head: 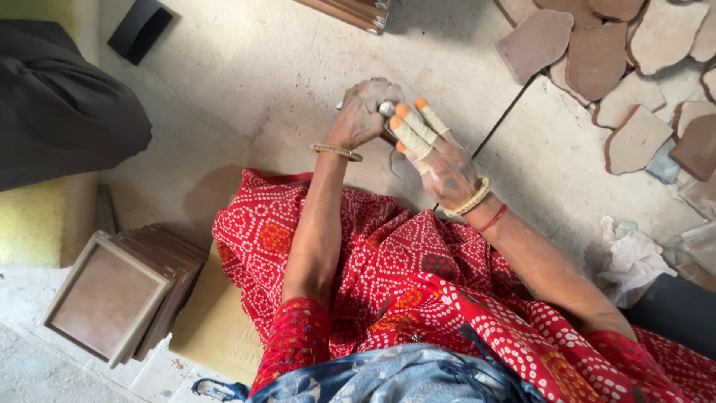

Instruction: The person sits on the floor sanding wooden frames one at a time, rubbing a sanding block along the frame edges and surfaces, then placing the finished frame onto a stack beside them and taking the next frame from a pile.

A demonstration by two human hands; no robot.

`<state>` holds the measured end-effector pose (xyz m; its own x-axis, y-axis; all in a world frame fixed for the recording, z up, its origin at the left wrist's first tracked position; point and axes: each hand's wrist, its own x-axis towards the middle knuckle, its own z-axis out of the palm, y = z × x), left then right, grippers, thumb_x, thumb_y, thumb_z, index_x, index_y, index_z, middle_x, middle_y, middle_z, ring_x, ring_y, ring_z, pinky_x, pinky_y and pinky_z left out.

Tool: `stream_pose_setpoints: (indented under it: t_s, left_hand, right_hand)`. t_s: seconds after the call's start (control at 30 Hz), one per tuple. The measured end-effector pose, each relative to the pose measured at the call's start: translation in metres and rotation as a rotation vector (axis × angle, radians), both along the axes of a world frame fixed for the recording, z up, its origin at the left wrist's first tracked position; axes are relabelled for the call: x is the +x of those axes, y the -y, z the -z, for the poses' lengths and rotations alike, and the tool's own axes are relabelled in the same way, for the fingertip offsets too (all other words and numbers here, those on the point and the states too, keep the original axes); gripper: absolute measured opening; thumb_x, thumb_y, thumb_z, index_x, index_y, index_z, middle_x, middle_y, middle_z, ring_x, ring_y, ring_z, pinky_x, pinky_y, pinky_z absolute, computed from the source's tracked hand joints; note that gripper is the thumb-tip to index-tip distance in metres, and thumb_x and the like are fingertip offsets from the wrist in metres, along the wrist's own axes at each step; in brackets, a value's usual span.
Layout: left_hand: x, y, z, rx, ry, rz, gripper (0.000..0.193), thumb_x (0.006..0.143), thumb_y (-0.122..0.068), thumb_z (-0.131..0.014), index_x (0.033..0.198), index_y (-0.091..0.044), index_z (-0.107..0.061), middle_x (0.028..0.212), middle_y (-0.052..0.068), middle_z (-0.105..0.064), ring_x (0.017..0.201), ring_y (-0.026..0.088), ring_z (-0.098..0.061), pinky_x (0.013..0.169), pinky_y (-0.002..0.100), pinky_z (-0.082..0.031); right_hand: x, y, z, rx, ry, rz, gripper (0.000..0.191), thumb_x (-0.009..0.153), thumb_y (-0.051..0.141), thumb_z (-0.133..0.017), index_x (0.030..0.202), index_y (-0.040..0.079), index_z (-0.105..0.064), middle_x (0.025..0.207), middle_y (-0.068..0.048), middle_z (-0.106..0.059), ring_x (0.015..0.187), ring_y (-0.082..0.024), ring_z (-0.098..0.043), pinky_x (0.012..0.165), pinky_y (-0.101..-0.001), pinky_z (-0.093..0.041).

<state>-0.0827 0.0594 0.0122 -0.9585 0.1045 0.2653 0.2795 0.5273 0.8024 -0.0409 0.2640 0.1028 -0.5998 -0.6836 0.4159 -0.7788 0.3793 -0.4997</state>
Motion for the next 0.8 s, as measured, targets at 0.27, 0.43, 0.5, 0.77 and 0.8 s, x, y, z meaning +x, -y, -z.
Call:
stream_pose_setpoints:
  t_s: [0.27, 0.43, 0.5, 0.77, 0.8]
  left_hand:
    - [0.005, -0.003, 0.016, -0.094, -0.421, -0.046, 0.038, 0.089, -0.04, -0.074, 0.102, -0.005, -0.069, 0.098, 0.013, -0.069, 0.091, 0.033, -0.065, 0.081, 0.05, -0.05]
    - [0.001, 0.012, 0.024, 0.19, 0.1, -0.042, 0.017, 0.077, -0.012, -0.057, 0.089, -0.008, -0.068, 0.085, 0.01, -0.067, 0.078, 0.024, -0.06, 0.073, 0.047, -0.051]
    - [-0.005, 0.014, 0.026, 0.166, 0.195, -0.04, 0.019, 0.071, -0.006, -0.051, 0.082, -0.01, -0.067, 0.076, 0.007, -0.065, 0.071, 0.021, -0.057, 0.068, 0.044, -0.051]
    - [-0.004, -0.013, 0.021, -0.338, -0.588, -0.196, 0.041, 0.082, -0.038, -0.068, 0.104, -0.004, -0.071, 0.096, 0.012, -0.072, 0.088, 0.026, -0.066, 0.078, 0.042, -0.055]
    - [0.001, -0.012, 0.018, -0.251, -0.457, -0.124, 0.038, 0.084, -0.037, -0.071, 0.102, -0.004, -0.072, 0.094, 0.013, -0.072, 0.087, 0.026, -0.067, 0.079, 0.042, -0.055]
  right_hand:
    - [-0.013, 0.018, 0.006, -0.039, -0.045, -0.005, 0.046, 0.106, 0.004, -0.061, 0.151, 0.008, -0.054, 0.158, -0.012, -0.049, 0.151, -0.04, -0.042, 0.124, -0.0441, -0.044]
    - [-0.015, -0.007, 0.033, 0.046, -0.177, 0.039, 0.045, 0.105, 0.007, -0.063, 0.149, 0.004, -0.054, 0.157, -0.015, -0.049, 0.149, -0.039, -0.041, 0.124, -0.0469, -0.041]
    - [-0.009, -0.026, 0.038, 0.09, -0.205, 0.065, 0.045, 0.105, 0.008, -0.063, 0.149, 0.004, -0.054, 0.156, -0.015, -0.05, 0.149, -0.039, -0.042, 0.124, -0.0471, -0.04]
    - [-0.017, 0.007, 0.045, -0.04, -0.207, 0.089, 0.049, 0.109, 0.006, -0.063, 0.155, 0.008, -0.047, 0.16, -0.012, -0.048, 0.153, -0.035, -0.038, 0.126, -0.0419, -0.042]
    - [-0.022, 0.015, 0.046, -0.033, -0.228, 0.06, 0.05, 0.107, 0.008, -0.063, 0.155, 0.009, -0.047, 0.16, -0.011, -0.048, 0.153, -0.035, -0.037, 0.128, -0.043, -0.042]
